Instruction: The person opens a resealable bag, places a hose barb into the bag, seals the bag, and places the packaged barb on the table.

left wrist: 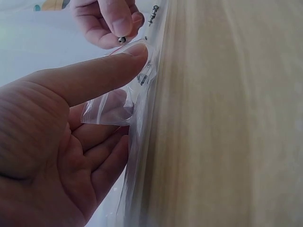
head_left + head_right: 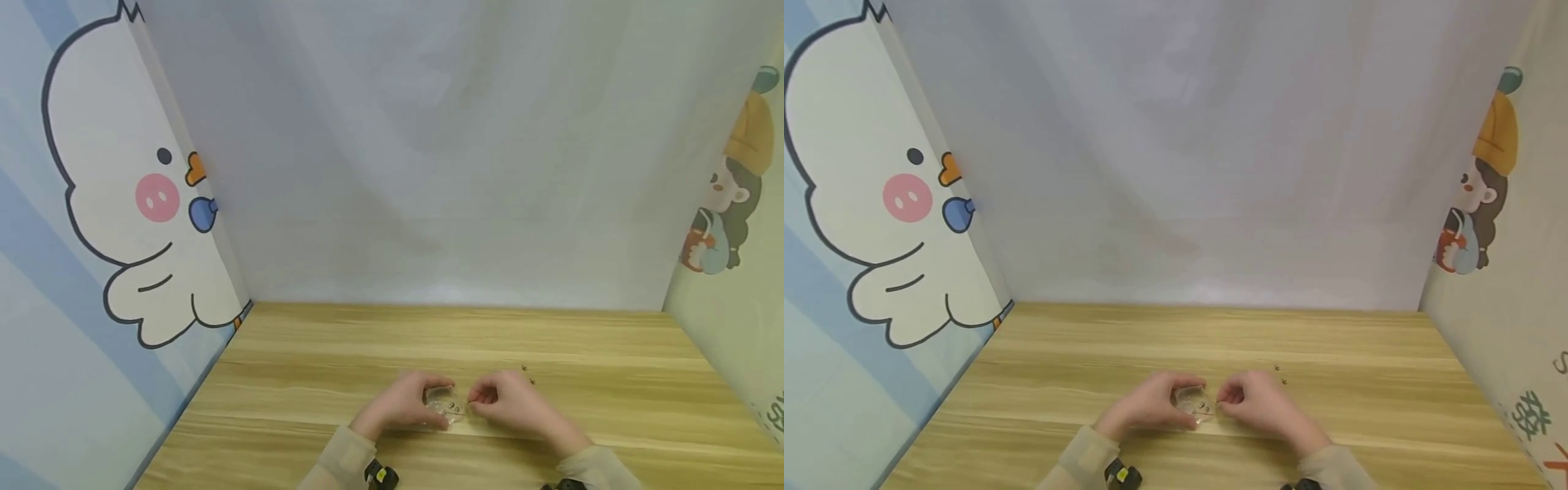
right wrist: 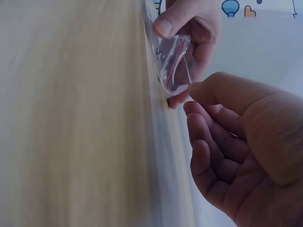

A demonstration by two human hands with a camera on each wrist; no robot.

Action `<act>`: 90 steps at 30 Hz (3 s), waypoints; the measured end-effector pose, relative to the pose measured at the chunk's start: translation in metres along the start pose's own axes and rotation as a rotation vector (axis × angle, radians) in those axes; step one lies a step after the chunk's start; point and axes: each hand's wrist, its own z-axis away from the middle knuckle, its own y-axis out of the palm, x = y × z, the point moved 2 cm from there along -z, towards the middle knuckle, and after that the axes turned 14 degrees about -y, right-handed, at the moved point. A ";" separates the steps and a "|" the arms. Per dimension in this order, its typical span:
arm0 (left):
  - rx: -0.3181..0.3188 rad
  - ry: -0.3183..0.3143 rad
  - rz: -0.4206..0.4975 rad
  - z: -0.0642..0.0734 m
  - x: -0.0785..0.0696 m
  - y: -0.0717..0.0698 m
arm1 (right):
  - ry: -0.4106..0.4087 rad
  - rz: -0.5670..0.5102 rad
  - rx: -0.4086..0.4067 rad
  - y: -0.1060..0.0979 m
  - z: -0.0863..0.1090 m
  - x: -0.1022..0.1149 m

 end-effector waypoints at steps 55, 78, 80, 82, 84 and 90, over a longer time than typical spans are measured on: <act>-0.002 -0.014 -0.024 0.003 -0.003 -0.002 | 0.004 -0.053 -0.002 0.015 -0.014 0.014; -0.009 0.006 -0.013 0.001 -0.002 -0.001 | -0.008 -0.049 0.013 0.010 -0.011 0.012; -0.012 0.009 -0.012 0.001 -0.003 -0.001 | -0.006 -0.048 0.019 0.009 -0.010 0.010; -0.018 0.011 -0.018 0.001 -0.002 -0.001 | -0.002 -0.050 0.028 0.008 -0.009 0.009; -0.023 0.011 -0.027 0.001 -0.002 -0.001 | 0.004 -0.055 0.037 0.006 -0.008 0.007; -0.026 0.027 -0.044 0.000 -0.002 -0.001 | 0.009 -0.068 0.019 -0.006 -0.003 -0.002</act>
